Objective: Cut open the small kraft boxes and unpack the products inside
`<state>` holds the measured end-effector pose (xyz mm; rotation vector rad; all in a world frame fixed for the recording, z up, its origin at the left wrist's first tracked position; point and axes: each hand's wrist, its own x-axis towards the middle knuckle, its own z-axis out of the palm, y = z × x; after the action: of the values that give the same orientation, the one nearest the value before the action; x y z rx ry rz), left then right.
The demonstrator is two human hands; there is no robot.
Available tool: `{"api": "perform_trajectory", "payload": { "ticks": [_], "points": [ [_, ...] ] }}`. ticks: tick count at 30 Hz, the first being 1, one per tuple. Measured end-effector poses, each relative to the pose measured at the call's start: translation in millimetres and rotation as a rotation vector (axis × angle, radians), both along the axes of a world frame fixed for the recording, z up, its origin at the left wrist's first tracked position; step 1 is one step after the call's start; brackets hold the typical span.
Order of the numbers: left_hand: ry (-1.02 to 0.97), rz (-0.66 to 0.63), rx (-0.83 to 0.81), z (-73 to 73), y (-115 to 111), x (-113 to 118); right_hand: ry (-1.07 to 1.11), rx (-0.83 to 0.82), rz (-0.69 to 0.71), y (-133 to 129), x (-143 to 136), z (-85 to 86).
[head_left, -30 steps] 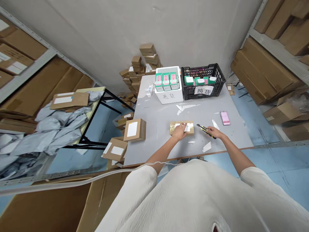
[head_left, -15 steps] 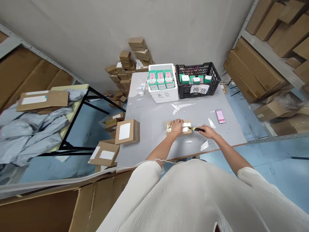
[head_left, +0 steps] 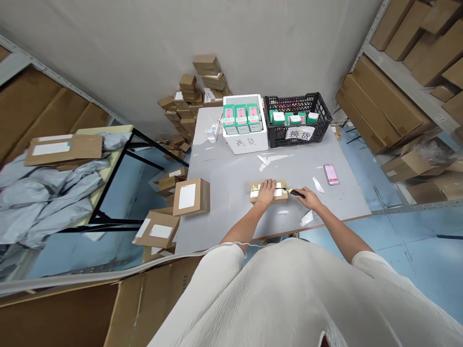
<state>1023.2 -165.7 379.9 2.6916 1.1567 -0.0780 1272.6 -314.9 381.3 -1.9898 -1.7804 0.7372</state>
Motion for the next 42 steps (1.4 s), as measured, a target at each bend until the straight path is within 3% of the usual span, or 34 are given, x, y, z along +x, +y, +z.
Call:
{"api": "perform_trajectory", "payload": {
  "ticks": [5, 15, 21, 25, 29, 32, 37, 42],
  "points": [
    [0.004, 0.021, 0.030, -3.2, -4, 0, -0.079, 0.038, 0.042, 3, 9, -5.0],
    [-0.004, 0.022, 0.031, -2.1, -7, -3, -0.028, 0.061, 0.060, 4, 18, -5.2],
    [-0.008, 0.021, 0.032, -1.1, -11, -4, 0.008, 0.080, 0.088, 13, 19, -14.1],
    [-0.003, 0.025, 0.027, -1.7, -11, -5, 0.009, 0.074, 0.110, 17, 25, -7.2],
    [0.006, 0.021, 0.028, -5.3, -10, -5, -0.028, 0.126, -0.011, 17, 54, -2.7],
    [-0.013, 0.020, 0.025, -6.9, -9, -4, -0.006, 0.131, -0.058, 18, 68, -10.5],
    [-0.091, 0.051, 0.002, -2.3, -13, -16, 0.036, 0.085, -0.053, 35, 47, -25.8],
    [-0.118, 0.120, 0.025, 5.5, -32, -53, 0.087, 0.119, 0.062, 78, 3, -20.7]
  ]
}}
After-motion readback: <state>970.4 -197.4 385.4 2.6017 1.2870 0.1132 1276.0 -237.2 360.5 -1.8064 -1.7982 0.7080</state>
